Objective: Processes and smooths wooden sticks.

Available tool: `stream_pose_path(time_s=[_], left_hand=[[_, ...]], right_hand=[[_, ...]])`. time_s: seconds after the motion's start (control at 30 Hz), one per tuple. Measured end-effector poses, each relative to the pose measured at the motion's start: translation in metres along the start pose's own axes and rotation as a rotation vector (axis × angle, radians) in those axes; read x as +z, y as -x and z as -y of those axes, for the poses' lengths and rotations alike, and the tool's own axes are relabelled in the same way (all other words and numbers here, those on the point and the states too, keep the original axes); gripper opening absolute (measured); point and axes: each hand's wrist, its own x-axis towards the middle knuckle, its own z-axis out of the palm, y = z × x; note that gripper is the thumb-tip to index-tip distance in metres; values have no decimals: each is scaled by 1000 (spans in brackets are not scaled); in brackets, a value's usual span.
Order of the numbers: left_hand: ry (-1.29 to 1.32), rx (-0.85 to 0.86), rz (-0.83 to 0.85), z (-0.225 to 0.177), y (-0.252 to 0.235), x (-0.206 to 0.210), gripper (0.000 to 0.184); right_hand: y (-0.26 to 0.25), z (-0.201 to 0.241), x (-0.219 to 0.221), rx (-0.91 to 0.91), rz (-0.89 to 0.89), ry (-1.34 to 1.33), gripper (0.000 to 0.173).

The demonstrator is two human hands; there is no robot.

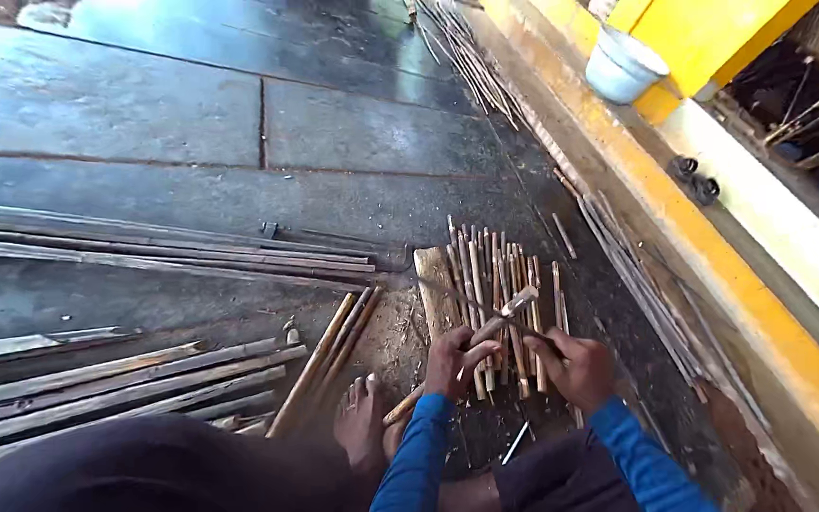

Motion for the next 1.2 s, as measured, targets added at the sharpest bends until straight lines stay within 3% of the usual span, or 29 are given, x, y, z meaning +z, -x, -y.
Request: stream_pose_path(time_s=[0.1, 0.2, 0.3, 0.43, 0.57, 0.67, 0.73, 0.8, 0.9, 1.0, 1.13, 1.2], left_hand=[[-35, 29, 14, 2, 6, -2, 52], [-66, -11, 82, 1, 7, 1, 58], [-72, -52, 72, -1, -2, 0, 60], [-78, -76, 80, 2, 7, 3, 57], [-60, -129, 63, 0, 4, -2, 58], [-24, -140, 89, -6, 3, -2, 51], [17, -77, -18, -5, -6, -3, 50], [14, -86, -23, 0, 5, -3, 48], [12, -95, 82, 0, 9, -1, 50], [26, -90, 68, 0, 2, -4, 53], [88, -101, 76, 4, 9, 2, 45], [109, -48, 46, 5, -4, 0, 50]], right_hand=[[-1, 9, -4, 92, -147, -250, 44], [2, -12, 12, 39, -32, -33, 53], [-21, 1, -11, 59, -142, -193, 39], [8, -4, 4, 75, 152, 40, 52], [1, 3, 3, 116, -86, -220, 44], [15, -7, 13, 29, 121, -3, 53], [1, 3, 5, -2, -7, -138, 48], [4, 13, 5, 100, -115, -280, 46], [9, -9, 17, 70, -25, -65, 54], [-12, -1, -7, 55, -155, -195, 45], [7, -3, 4, 37, 193, 31, 58], [-6, 3, 2, 48, 23, -148, 48]])
